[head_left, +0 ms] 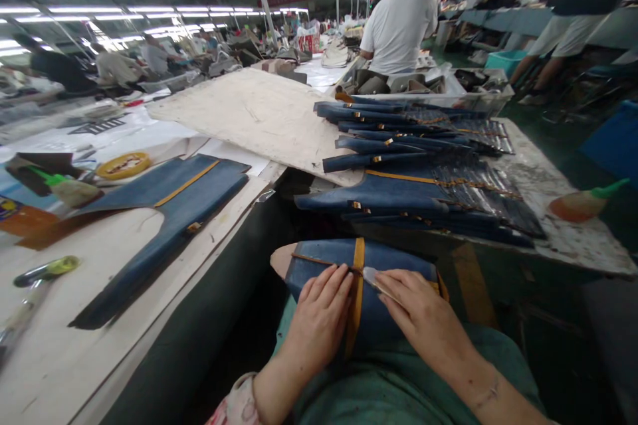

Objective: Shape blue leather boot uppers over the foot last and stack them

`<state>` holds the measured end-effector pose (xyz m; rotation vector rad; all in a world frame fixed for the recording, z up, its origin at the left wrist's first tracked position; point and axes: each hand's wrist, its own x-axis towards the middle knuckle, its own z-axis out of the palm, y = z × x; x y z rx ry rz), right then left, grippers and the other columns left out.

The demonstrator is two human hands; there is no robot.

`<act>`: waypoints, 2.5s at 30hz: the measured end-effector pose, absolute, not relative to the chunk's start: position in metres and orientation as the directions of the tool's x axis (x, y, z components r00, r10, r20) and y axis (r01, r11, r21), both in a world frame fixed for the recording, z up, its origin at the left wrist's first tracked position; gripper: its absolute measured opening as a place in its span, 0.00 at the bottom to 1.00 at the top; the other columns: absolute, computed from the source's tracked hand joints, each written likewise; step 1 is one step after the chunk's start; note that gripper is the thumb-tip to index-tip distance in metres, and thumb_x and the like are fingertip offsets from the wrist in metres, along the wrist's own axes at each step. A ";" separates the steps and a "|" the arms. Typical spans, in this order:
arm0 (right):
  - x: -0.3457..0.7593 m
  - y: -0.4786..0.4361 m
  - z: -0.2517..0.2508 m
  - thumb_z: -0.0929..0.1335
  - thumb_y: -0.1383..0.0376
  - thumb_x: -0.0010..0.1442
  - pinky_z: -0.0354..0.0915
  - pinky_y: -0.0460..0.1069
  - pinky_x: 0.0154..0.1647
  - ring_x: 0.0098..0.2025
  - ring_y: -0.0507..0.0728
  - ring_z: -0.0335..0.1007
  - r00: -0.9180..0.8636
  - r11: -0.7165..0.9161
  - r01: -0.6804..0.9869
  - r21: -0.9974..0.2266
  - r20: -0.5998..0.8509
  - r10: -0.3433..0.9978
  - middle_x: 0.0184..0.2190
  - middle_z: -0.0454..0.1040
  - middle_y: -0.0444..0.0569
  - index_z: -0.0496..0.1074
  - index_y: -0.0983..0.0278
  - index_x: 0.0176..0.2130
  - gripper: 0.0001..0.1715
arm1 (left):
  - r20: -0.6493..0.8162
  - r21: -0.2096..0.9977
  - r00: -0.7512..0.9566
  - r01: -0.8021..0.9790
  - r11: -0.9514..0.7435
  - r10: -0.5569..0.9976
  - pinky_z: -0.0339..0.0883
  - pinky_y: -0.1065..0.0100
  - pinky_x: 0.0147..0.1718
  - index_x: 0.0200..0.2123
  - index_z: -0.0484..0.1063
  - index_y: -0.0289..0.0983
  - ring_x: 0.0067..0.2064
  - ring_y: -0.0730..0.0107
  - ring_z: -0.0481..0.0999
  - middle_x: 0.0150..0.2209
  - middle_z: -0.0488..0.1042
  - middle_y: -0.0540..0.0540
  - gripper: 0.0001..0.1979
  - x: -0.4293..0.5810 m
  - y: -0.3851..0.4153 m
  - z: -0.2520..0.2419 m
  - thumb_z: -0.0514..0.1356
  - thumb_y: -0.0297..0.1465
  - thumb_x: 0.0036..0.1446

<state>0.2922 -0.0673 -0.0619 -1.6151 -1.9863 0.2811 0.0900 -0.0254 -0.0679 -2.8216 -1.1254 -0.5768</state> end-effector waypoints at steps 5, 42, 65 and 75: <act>0.300 -0.064 -0.052 0.60 0.64 0.64 0.65 0.53 0.51 0.48 0.56 0.66 -0.148 0.198 0.740 -0.643 0.133 0.980 0.45 0.71 0.49 0.69 0.60 0.50 0.17 | 0.345 0.150 0.623 0.701 -0.697 0.702 0.64 0.57 0.48 0.54 0.63 0.35 0.50 0.59 0.69 0.52 0.71 0.42 0.17 0.091 -0.025 -0.063 0.49 0.27 0.63; 0.290 -0.041 -0.056 0.60 0.75 0.58 0.72 0.56 0.44 0.45 0.60 0.68 -0.283 0.337 0.923 -0.188 0.263 0.922 0.45 0.73 0.54 0.69 0.68 0.52 0.23 | 0.082 0.290 0.700 0.664 -0.689 0.709 0.66 0.57 0.44 0.51 0.65 0.39 0.48 0.60 0.68 0.55 0.68 0.47 0.15 0.102 -0.007 -0.043 0.52 0.25 0.60; 0.262 -0.021 -0.061 0.61 0.76 0.59 0.67 0.55 0.50 0.48 0.59 0.66 -0.472 0.539 0.826 -0.166 0.320 0.821 0.52 0.71 0.49 0.70 0.66 0.52 0.23 | 0.176 0.195 0.590 0.764 -0.616 0.788 0.65 0.57 0.45 0.55 0.64 0.38 0.48 0.60 0.67 0.55 0.69 0.46 0.20 0.065 -0.005 -0.053 0.52 0.24 0.60; 0.220 0.000 -0.056 0.61 0.76 0.59 0.66 0.54 0.50 0.48 0.58 0.66 -0.502 0.563 0.798 -0.215 0.279 0.819 0.51 0.72 0.49 0.70 0.65 0.51 0.22 | 0.223 0.122 0.513 0.829 -0.545 0.829 0.65 0.59 0.40 0.53 0.66 0.36 0.47 0.60 0.69 0.52 0.71 0.42 0.18 0.037 0.004 -0.052 0.50 0.26 0.60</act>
